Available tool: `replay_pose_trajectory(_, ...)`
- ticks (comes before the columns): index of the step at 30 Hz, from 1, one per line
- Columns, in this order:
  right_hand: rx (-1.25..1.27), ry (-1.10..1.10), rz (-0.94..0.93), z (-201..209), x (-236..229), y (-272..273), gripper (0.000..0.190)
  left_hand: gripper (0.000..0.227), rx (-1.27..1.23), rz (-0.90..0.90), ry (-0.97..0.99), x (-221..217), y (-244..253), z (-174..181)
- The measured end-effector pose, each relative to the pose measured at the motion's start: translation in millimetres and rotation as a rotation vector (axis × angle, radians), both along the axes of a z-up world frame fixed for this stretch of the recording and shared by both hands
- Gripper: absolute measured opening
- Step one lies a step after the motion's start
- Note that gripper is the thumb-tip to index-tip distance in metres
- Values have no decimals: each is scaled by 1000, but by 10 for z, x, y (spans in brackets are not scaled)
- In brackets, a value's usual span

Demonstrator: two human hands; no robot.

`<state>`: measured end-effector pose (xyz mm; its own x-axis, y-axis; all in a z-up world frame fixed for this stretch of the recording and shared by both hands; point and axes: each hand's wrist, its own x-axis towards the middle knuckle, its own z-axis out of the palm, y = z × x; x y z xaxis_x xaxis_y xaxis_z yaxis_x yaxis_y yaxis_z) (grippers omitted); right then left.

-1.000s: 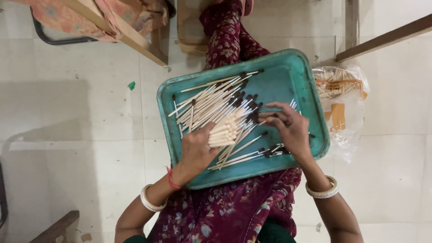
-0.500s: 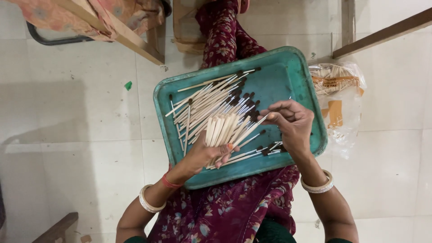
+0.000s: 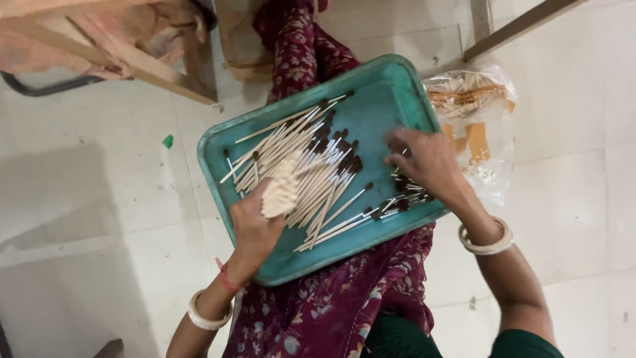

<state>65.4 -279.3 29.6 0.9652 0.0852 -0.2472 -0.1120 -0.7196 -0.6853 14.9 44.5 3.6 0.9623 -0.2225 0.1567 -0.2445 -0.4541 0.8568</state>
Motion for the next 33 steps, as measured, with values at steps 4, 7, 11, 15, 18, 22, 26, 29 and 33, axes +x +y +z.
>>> replay_pose_trajectory(4, -447, 48, 248, -151, -257, -213, 21, 32, -496, 3, 731, 2, -32, -244)
replay_pose_trajectory(7, -535, 50, 285, -269, -472, -342, 27, 39, -712, -96, 941, 10, -142, -258)
replay_pose_trajectory(11, -712, -155, 372, -684, -710, -556, 18, 44, -738, -137, 1029, -105, -300, -303)
replay_pose_trajectory(15, -708, -103, 368, -433, -631, -420, 11, 43, -698, -179, 1137, -196, -334, -400)
replay_pose_trajectory(18, -346, -312, 185, -117, -560, -240, 23, 41, -630, -145, 1100, -207, -357, -292)
replay_pose_trajectory(22, 356, -22, -206, -200, -548, -141, 18, 37, -613, -165, 1098, -172, -392, -220)
replay_pose_trajectory(26, 863, -5, -295, -446, -664, -51, 15, 35, -649, -233, 1165, -182, -404, -136)
replay_pose_trajectory(29, 921, -23, -364, -376, -650, 76, 14, 32, -671, -254, 1148, -175, -409, -100)
replay_pose_trajectory(33, 942, -17, -395, -394, -654, 125, 14, 29, -720, -240, 1165, -172, -427, -93)
